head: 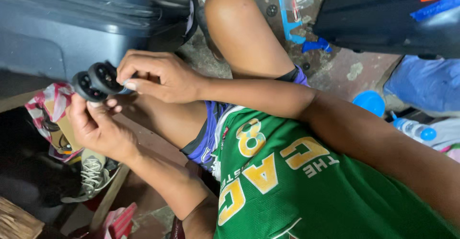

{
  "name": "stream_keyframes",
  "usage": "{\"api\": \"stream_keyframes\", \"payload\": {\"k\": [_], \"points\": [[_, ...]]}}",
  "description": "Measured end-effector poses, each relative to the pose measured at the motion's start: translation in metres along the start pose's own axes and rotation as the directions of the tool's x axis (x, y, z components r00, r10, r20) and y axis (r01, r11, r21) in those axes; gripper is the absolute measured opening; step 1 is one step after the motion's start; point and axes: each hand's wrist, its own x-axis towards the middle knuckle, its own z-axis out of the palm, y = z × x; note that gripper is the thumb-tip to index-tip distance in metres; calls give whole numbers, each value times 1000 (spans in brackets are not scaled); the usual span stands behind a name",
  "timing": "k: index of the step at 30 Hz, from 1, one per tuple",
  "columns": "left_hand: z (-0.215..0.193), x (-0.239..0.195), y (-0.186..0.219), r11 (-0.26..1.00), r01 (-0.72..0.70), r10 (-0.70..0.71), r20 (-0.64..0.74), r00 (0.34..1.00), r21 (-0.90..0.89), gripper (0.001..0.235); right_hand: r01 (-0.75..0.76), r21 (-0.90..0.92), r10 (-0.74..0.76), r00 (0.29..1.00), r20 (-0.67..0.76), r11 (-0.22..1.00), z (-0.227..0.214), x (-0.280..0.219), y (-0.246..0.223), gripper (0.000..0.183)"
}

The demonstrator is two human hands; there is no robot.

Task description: The person sits on the floor and uses a small metal tool to adjust and tighten the wheel assembly on a suitcase. They repeatedly insert the tool into the wheel hub, rotate it, and test the wheel's movement.

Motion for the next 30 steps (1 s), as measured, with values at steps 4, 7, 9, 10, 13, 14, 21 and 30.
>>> {"api": "stream_keyframes", "payload": {"k": [4,7,9,10,13,14,21,30], "points": [[-1,13,9,998,18,-20,39,999,56,12,-90,-20,88,995,-51,996,2,1,-2,8],[-3,16,12,995,100,-100,13,995,-2,12,-76,2,76,995,-66,997,0,8,-6,6],[-6,15,11,990,135,-136,-19,990,-48,13,-59,-9,58,995,-78,998,-3,8,-6,5],[-5,13,9,988,139,-141,-26,990,-70,12,-66,-12,65,996,-57,998,-5,7,-6,5],[1,12,6,988,146,-148,-27,989,-55,10,-76,-73,73,997,-34,994,-17,3,-4,6],[4,12,7,988,148,-150,-29,988,-35,10,-67,-104,64,998,-27,992,-20,3,-4,7],[4,14,23,992,126,-129,99,987,29,10,-70,-195,68,998,-17,978,-15,8,-15,9],[10,17,21,988,123,-109,147,983,-94,12,-103,-254,108,994,8,962,-21,19,-26,5]]}}
